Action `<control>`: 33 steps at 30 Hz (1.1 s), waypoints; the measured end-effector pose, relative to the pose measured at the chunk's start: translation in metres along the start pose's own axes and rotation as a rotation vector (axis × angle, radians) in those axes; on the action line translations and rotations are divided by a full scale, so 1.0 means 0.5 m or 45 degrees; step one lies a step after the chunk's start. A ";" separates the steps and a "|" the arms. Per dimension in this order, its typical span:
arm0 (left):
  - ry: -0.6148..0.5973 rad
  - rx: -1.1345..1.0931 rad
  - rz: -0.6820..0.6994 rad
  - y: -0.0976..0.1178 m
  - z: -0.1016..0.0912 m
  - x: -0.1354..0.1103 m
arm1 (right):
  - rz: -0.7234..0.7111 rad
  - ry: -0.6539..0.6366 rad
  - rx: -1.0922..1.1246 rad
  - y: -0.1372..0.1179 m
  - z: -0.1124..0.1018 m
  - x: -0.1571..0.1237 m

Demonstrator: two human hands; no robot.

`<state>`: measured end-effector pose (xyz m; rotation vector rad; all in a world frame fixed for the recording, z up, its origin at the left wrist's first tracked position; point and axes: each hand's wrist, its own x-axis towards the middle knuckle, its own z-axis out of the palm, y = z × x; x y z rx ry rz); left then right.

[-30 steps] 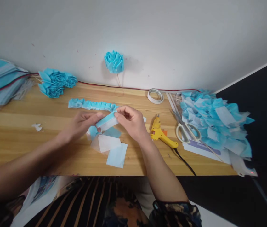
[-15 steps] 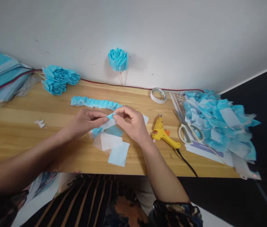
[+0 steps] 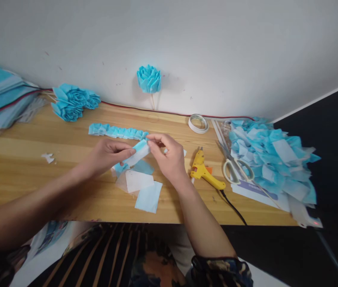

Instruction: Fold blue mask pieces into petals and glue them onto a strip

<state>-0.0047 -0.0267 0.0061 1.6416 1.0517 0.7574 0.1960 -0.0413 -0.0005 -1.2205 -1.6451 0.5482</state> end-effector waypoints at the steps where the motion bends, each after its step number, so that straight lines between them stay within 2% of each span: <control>1: 0.001 0.002 -0.003 0.000 0.000 0.000 | 0.017 -0.010 0.017 0.001 -0.003 0.002; 6: 0.000 -0.026 -0.023 -0.003 0.001 0.001 | -0.110 -0.126 0.015 0.000 -0.012 0.006; 15: 0.055 -0.124 -0.073 -0.002 0.003 0.005 | -0.371 -0.101 -0.144 -0.005 -0.012 0.006; 19: 0.024 -0.347 -0.118 0.004 0.001 0.007 | -0.569 -0.110 -0.235 0.003 -0.014 0.011; 23: 0.020 -0.633 -0.226 0.002 0.002 0.009 | -0.685 -0.116 -0.325 0.009 -0.013 0.015; 28: -0.007 -0.825 -0.272 -0.004 0.005 0.011 | -0.720 -0.122 -0.377 0.011 -0.014 0.016; 33: -0.020 -0.865 -0.287 -0.003 0.006 0.009 | -0.715 -0.120 -0.404 0.013 -0.015 0.016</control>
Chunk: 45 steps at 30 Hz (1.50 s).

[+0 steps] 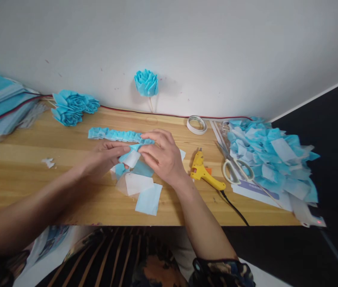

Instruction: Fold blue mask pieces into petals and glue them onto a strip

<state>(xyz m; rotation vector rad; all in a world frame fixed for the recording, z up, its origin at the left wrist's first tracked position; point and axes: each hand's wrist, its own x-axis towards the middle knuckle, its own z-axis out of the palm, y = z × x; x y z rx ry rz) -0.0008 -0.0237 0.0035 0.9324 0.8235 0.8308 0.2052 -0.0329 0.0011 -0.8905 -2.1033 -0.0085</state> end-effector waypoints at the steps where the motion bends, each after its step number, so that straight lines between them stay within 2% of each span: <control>1: 0.000 0.021 0.003 0.000 0.000 0.000 | -0.013 0.000 -0.010 0.000 0.001 0.000; 4: 0.012 0.160 0.057 -0.002 -0.002 0.002 | -0.022 -0.034 -0.030 -0.001 0.002 0.000; 8: 0.124 0.304 0.163 -0.006 -0.006 0.006 | 0.067 -0.086 0.070 -0.010 0.000 0.001; 10: 0.167 0.258 0.193 -0.007 -0.006 0.006 | 0.267 -0.041 0.257 -0.013 -0.003 0.000; 14: 0.147 0.106 0.193 -0.005 -0.004 0.004 | 0.755 0.071 0.899 -0.010 0.001 -0.006; 17: 0.129 0.096 0.188 -0.006 -0.003 0.002 | 0.878 -0.035 1.200 -0.010 0.017 -0.010; 21: 0.113 0.114 0.222 -0.011 -0.001 0.002 | 0.939 -0.108 1.281 -0.021 0.037 -0.009; 29: 0.105 0.187 0.185 -0.029 0.001 0.006 | 1.014 -0.046 1.154 -0.021 0.034 -0.002; 34: 0.041 0.046 0.256 -0.009 0.003 0.002 | 0.996 -0.051 1.242 -0.009 0.028 -0.004; 36: 0.061 0.152 0.312 0.004 0.001 -0.002 | 0.992 -0.094 1.277 -0.006 0.026 -0.005; 38: 0.087 0.379 0.337 0.011 -0.002 -0.004 | 0.976 -0.153 1.282 -0.006 0.022 -0.005; 41: 0.059 0.642 0.344 0.011 -0.008 -0.003 | 0.924 -0.241 1.198 -0.014 0.015 -0.004; 45: -0.016 0.710 0.371 0.000 -0.012 0.002 | 0.856 -0.325 1.072 -0.024 0.008 -0.001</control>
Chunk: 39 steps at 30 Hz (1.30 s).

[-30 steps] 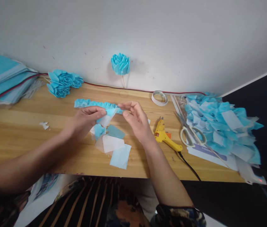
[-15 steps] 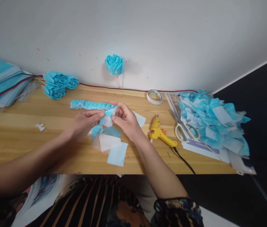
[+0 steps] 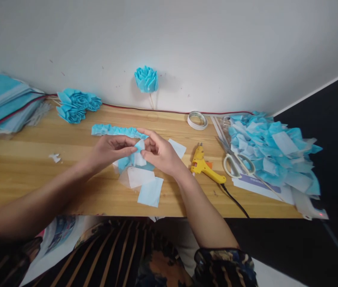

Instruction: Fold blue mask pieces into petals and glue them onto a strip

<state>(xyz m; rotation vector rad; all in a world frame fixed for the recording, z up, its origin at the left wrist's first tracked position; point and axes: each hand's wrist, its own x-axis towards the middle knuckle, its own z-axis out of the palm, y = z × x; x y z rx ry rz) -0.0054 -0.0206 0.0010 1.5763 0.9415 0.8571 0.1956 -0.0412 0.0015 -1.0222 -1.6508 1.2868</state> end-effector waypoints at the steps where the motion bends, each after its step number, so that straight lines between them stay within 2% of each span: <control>1: 0.003 -0.003 0.000 -0.001 0.001 0.000 | -0.013 -0.002 -0.016 -0.001 0.000 0.000; 4: 0.059 -0.120 -0.048 0.001 0.001 0.002 | -0.073 0.035 -0.041 0.002 -0.004 0.000; 6: 0.111 -0.269 -0.102 0.005 0.000 0.004 | -0.148 0.118 -0.097 0.007 -0.008 0.001; 10: 0.193 -0.572 -0.171 0.009 -0.002 0.009 | -0.475 0.334 -0.524 0.009 -0.015 0.002; 13: 0.209 -0.767 -0.186 0.008 -0.004 0.012 | -0.758 0.288 -0.909 0.006 -0.012 0.004; 16: 0.184 -0.880 -0.204 0.005 -0.005 0.014 | -0.896 0.225 -1.068 0.006 -0.006 0.007; 24: 0.139 -0.901 -0.204 -0.004 0.006 0.011 | -1.018 0.267 -1.134 0.018 0.001 0.012; 33: 0.241 -0.684 -0.150 0.003 0.011 0.007 | -0.760 0.334 -0.865 0.020 0.011 0.007; 36: 0.238 -0.755 -0.156 0.004 0.009 0.009 | -0.817 0.326 -0.943 0.015 0.006 0.007; 39: 0.237 -0.841 -0.172 -0.001 0.007 0.010 | -0.895 0.235 -1.081 0.012 -0.003 0.009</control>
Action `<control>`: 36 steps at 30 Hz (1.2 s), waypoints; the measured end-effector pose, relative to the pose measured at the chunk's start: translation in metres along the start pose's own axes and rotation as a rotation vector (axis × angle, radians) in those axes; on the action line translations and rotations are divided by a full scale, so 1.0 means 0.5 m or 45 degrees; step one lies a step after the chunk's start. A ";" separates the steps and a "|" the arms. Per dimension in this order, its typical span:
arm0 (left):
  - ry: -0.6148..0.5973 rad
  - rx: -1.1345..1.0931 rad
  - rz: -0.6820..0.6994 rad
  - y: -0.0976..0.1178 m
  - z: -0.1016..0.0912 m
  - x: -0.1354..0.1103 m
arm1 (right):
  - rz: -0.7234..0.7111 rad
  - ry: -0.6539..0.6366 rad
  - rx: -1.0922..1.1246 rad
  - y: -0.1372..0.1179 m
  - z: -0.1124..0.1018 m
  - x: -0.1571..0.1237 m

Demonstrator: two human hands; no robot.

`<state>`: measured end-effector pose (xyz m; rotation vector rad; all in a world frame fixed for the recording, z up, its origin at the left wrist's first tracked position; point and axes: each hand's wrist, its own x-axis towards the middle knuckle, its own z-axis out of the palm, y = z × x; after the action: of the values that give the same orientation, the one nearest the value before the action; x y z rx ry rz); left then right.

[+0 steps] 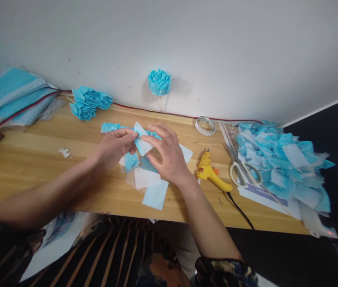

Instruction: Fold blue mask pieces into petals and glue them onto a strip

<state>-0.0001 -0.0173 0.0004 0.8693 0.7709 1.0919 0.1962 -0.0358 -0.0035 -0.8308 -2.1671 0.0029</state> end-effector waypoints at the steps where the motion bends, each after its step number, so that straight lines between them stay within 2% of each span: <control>1: -0.007 -0.017 -0.007 -0.001 -0.002 0.000 | -0.035 -0.022 -0.033 0.002 0.000 0.000; 5: -0.068 -0.037 -0.033 -0.007 -0.003 -0.002 | -0.136 -0.071 -0.116 0.002 0.009 -0.002; 8: -0.091 -0.018 -0.043 -0.007 0.000 -0.004 | -0.159 -0.026 -0.104 -0.002 0.017 -0.002; 14: -0.036 0.044 -0.069 -0.003 0.002 -0.003 | 0.031 0.066 0.028 -0.004 0.013 -0.001; 19: 0.022 0.175 0.024 -0.002 0.004 -0.004 | 0.189 0.079 0.135 -0.003 0.016 -0.006; 29: -0.022 0.079 -0.027 0.000 0.005 -0.005 | 0.031 0.150 -0.014 0.000 0.012 -0.001; 36: -0.020 0.140 -0.001 -0.002 0.006 -0.005 | 0.148 0.153 0.058 -0.007 0.013 -0.002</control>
<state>0.0022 -0.0206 0.0013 0.9691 0.8240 1.0483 0.1899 -0.0373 -0.0076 -0.9068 -1.9976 0.0592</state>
